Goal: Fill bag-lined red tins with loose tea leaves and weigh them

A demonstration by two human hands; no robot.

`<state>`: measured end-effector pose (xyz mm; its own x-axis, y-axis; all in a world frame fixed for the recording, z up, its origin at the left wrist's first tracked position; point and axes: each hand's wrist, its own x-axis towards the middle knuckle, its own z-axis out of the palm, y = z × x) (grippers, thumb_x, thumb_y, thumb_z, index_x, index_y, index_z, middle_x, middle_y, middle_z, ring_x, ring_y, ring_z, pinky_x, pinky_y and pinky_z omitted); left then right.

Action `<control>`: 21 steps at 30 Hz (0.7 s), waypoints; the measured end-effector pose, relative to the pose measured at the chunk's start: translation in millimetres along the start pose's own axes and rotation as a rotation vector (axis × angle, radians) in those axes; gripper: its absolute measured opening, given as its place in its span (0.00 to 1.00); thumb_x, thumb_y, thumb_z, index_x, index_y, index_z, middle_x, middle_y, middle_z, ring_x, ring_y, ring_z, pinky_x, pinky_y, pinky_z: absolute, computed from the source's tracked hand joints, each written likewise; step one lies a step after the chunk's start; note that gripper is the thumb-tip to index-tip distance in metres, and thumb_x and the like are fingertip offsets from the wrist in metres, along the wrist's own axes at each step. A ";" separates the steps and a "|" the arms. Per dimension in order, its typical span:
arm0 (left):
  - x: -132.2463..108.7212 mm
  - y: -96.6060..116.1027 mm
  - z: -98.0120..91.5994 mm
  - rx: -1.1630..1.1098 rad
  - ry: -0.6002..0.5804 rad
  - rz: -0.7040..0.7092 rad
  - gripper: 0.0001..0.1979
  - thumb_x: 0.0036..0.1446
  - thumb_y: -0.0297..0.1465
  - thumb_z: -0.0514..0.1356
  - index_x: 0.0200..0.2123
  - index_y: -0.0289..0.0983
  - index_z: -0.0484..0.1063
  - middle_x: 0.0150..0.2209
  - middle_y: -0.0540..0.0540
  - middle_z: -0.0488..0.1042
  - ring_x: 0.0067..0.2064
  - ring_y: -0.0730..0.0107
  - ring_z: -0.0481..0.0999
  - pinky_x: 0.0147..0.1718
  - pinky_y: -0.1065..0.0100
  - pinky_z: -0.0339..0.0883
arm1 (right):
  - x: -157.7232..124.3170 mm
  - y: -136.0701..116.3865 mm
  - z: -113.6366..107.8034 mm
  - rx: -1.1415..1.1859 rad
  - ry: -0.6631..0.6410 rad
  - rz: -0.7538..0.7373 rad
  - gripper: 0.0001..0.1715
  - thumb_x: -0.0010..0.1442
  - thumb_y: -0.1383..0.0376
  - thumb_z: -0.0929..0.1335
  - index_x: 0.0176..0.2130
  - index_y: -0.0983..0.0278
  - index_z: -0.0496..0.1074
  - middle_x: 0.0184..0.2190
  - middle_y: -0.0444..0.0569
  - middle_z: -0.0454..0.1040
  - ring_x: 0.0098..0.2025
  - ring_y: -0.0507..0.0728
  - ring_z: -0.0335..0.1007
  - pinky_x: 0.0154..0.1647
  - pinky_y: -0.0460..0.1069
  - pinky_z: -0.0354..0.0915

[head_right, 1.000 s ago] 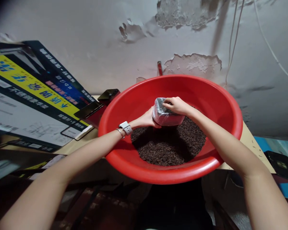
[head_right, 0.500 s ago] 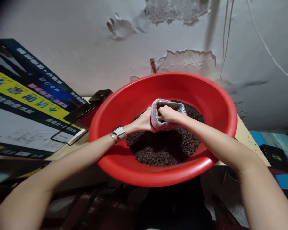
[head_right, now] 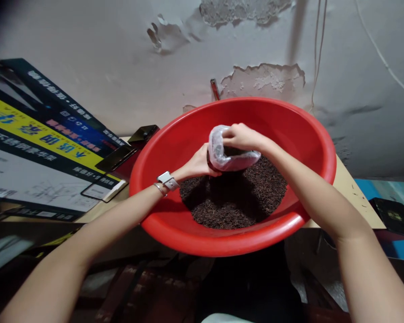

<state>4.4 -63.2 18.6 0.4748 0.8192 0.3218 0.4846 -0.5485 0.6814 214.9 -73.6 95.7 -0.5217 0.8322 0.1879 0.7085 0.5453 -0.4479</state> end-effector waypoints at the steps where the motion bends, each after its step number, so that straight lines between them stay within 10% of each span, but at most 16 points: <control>1: 1.9 -3.0 -4.3 0.016 0.044 -0.023 0.39 0.24 0.29 0.75 0.45 0.36 0.67 0.44 0.45 0.71 0.48 0.48 0.72 0.52 0.46 0.67 | 2.1 7.6 -5.6 0.093 0.096 0.002 0.18 0.64 0.58 0.62 0.38 0.69 0.75 0.34 0.51 0.76 0.39 0.56 0.73 0.43 0.50 0.68; 5: 9.0 -31.8 -21.0 0.030 0.363 -0.172 0.45 0.21 0.35 0.77 0.46 0.35 0.62 0.47 0.41 0.68 0.52 0.46 0.68 0.55 0.43 0.64 | 9.8 52.1 -5.8 0.254 0.384 0.244 0.27 0.68 0.56 0.54 0.45 0.70 0.73 0.35 0.55 0.76 0.37 0.56 0.74 0.39 0.51 0.71; 9: 11.0 -54.7 -24.3 -0.033 0.525 -0.238 0.47 0.22 0.36 0.78 0.47 0.35 0.58 0.48 0.39 0.66 0.53 0.47 0.68 0.55 0.46 0.65 | 3.5 79.0 32.4 0.069 -0.155 0.646 0.31 0.65 0.50 0.59 0.54 0.71 0.70 0.47 0.64 0.74 0.41 0.63 0.75 0.35 0.57 0.73; 14: 8.2 -42.8 -13.8 -0.013 0.503 -0.122 0.48 0.25 0.35 0.77 0.50 0.37 0.56 0.50 0.41 0.64 0.54 0.49 0.67 0.58 0.49 0.64 | -11.5 58.3 86.7 -0.005 -0.916 0.700 0.63 0.49 0.32 0.64 0.69 0.64 0.48 0.67 0.68 0.51 0.57 0.75 0.65 0.41 0.64 0.73; 21: 5.6 -37.4 -4.7 0.006 0.434 -0.145 0.51 0.24 0.34 0.77 0.52 0.35 0.56 0.51 0.39 0.64 0.57 0.45 0.66 0.59 0.47 0.62 | -24.2 40.1 116.9 -0.126 -0.919 0.502 0.89 0.29 0.37 0.76 0.70 0.67 0.29 0.70 0.68 0.31 0.69 0.76 0.40 0.54 0.65 0.66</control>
<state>-14.5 -37.4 -2.0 0.0504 0.8813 0.4698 0.5284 -0.4227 0.7363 200.4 -83.6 -29.0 -0.2771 0.5976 -0.7523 0.9597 0.2096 -0.1870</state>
